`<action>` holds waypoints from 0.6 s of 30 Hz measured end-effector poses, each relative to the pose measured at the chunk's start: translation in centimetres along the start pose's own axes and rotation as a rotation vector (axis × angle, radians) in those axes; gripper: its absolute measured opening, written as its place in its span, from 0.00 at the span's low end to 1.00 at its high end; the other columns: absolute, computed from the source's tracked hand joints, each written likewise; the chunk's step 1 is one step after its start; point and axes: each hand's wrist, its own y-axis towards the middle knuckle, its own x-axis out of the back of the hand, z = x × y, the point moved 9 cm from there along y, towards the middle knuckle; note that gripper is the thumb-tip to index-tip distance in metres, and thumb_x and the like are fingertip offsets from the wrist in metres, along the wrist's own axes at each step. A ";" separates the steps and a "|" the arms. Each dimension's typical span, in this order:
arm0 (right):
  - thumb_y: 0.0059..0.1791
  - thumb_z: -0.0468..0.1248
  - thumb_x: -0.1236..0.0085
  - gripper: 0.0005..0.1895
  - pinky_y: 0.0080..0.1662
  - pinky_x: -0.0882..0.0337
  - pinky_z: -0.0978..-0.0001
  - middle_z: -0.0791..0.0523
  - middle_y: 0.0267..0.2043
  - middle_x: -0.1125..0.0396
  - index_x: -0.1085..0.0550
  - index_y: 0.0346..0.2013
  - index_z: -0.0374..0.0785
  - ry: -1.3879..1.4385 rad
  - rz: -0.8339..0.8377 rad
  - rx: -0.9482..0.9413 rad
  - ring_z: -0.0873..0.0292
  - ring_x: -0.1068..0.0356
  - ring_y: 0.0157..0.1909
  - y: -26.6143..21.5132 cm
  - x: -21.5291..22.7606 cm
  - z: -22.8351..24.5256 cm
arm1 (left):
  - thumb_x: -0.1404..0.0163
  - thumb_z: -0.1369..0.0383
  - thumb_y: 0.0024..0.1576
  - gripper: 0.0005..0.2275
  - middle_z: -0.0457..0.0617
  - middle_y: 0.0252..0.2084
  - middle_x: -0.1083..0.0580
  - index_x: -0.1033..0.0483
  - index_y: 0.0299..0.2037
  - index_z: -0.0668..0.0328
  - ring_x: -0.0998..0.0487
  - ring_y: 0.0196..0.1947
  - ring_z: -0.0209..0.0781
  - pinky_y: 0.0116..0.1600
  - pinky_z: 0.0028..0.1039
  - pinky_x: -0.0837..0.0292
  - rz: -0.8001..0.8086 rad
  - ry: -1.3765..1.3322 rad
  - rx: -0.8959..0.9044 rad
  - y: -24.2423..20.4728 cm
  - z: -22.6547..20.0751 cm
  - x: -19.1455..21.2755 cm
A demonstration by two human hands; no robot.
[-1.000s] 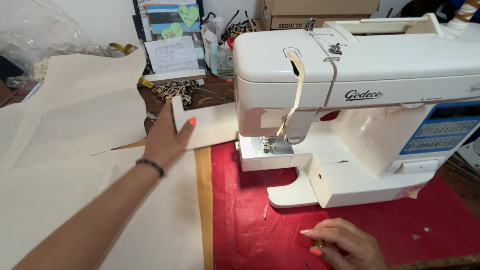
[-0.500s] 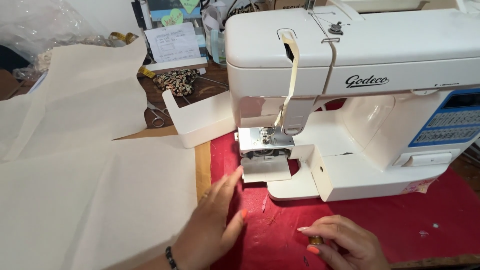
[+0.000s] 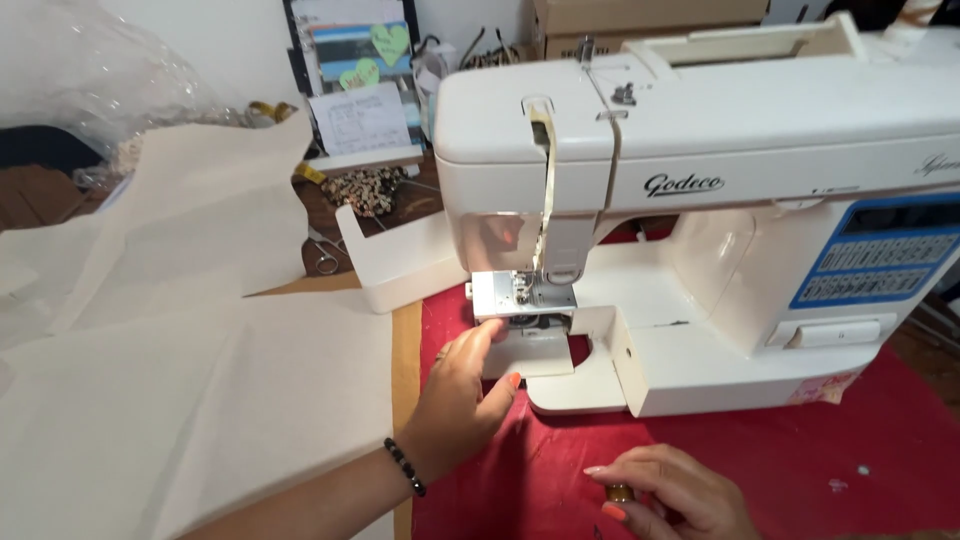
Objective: The person threads a sewing machine by pulling thread from a spool, guiding it through the various tension discs and loops on the machine, and eventually threading it through the needle.
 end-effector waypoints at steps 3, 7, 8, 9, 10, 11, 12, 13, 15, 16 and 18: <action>0.41 0.41 0.30 0.14 0.28 0.25 0.82 0.66 0.35 0.19 0.13 0.41 0.57 0.007 0.034 -0.122 0.71 0.21 0.32 -0.4 -0.3 -1.2 | 0.50 0.64 0.56 0.24 0.54 0.59 0.26 0.33 0.63 0.63 0.29 0.61 0.52 0.65 0.41 0.38 -0.009 -0.029 0.098 0.1 0.8 -0.5; 0.43 0.43 0.33 0.12 0.27 0.26 0.82 0.64 0.36 0.19 0.14 0.41 0.54 0.038 0.040 -0.092 0.71 0.22 0.33 -0.3 -0.3 -0.7 | 0.50 0.63 0.54 0.19 0.48 0.54 0.24 0.28 0.56 0.58 0.26 0.54 0.47 0.60 0.38 0.35 -0.054 -0.050 0.172 0.1 0.4 -0.7; 0.43 0.44 0.33 0.11 0.26 0.27 0.82 0.64 0.36 0.19 0.14 0.40 0.54 0.036 0.016 -0.079 0.71 0.22 0.33 -0.3 -0.1 -0.4 | 0.50 0.63 0.55 0.17 0.47 0.54 0.23 0.27 0.54 0.56 0.25 0.53 0.45 0.59 0.37 0.33 -0.073 -0.054 0.216 0.1 0.5 -0.7; 0.43 0.44 0.33 0.11 0.26 0.27 0.82 0.64 0.36 0.19 0.14 0.40 0.54 0.038 0.019 -0.083 0.71 0.22 0.33 -0.2 -0.1 -0.6 | 0.50 0.63 0.55 0.17 0.47 0.54 0.23 0.27 0.54 0.56 0.25 0.53 0.45 0.59 0.37 0.33 -0.071 -0.054 0.221 0.5 0.4 -1.1; 0.44 0.44 0.33 0.12 0.26 0.27 0.83 0.64 0.37 0.20 0.15 0.42 0.54 0.031 0.019 -0.034 0.71 0.22 0.34 -0.3 -0.1 -0.4 | 0.51 0.60 0.55 0.16 0.46 0.50 0.22 0.25 0.51 0.56 0.25 0.46 0.44 0.55 0.37 0.32 -0.126 -0.073 0.268 0.6 0.7 -1.1; 0.44 0.44 0.34 0.13 0.26 0.27 0.83 0.64 0.38 0.21 0.16 0.43 0.54 0.024 0.020 0.015 0.70 0.23 0.35 -0.3 -0.1 -0.2 | 0.51 0.58 0.56 0.15 0.46 0.46 0.22 0.24 0.48 0.56 0.25 0.39 0.42 0.51 0.36 0.31 -0.181 -0.091 0.316 0.8 1.0 -1.1; 0.44 0.44 0.34 0.13 0.26 0.27 0.83 0.64 0.38 0.21 0.16 0.43 0.54 0.026 0.026 0.014 0.70 0.23 0.35 -0.3 0.0 -0.1 | 0.51 0.58 0.56 0.15 0.46 0.46 0.22 0.24 0.48 0.56 0.25 0.39 0.42 0.51 0.36 0.31 -0.182 -0.092 0.322 1.0 0.7 -1.0; 0.44 0.42 0.34 0.13 0.27 0.26 0.81 0.63 0.38 0.20 0.16 0.44 0.53 0.036 0.041 -0.021 0.69 0.22 0.36 -0.3 -0.1 -0.3 | 0.48 0.57 0.55 0.15 0.45 0.44 0.20 0.22 0.46 0.56 0.22 0.42 0.40 0.50 0.34 0.27 -0.214 -0.147 0.372 1.1 0.7 -0.7; 0.44 0.40 0.34 0.14 0.28 0.24 0.80 0.63 0.38 0.20 0.16 0.44 0.53 0.053 0.062 -0.062 0.68 0.21 0.37 -0.6 -0.2 -0.7 | 0.44 0.56 0.54 0.15 0.45 0.42 0.18 0.19 0.44 0.55 0.19 0.45 0.38 0.50 0.31 0.23 -0.243 -0.198 0.432 1.1 1.2 -0.8; 0.44 0.40 0.34 0.14 0.27 0.27 0.81 0.63 0.39 0.21 0.16 0.44 0.53 0.055 0.058 -0.024 0.69 0.23 0.35 -0.6 -0.2 -0.6 | 0.40 0.58 0.52 0.10 0.42 0.36 0.18 0.17 0.37 0.53 0.20 0.38 0.33 0.46 0.27 0.23 -0.303 -0.234 0.447 1.2 1.6 -0.6; 0.44 0.39 0.34 0.14 0.26 0.29 0.82 0.63 0.39 0.22 0.17 0.45 0.54 0.059 0.056 0.013 0.70 0.25 0.33 -0.7 -0.1 -0.5 | 0.36 0.60 0.50 0.07 0.38 0.31 0.18 0.15 0.30 0.51 0.21 0.32 0.29 0.41 0.22 0.23 -0.365 -0.268 0.465 1.0 2.0 -0.5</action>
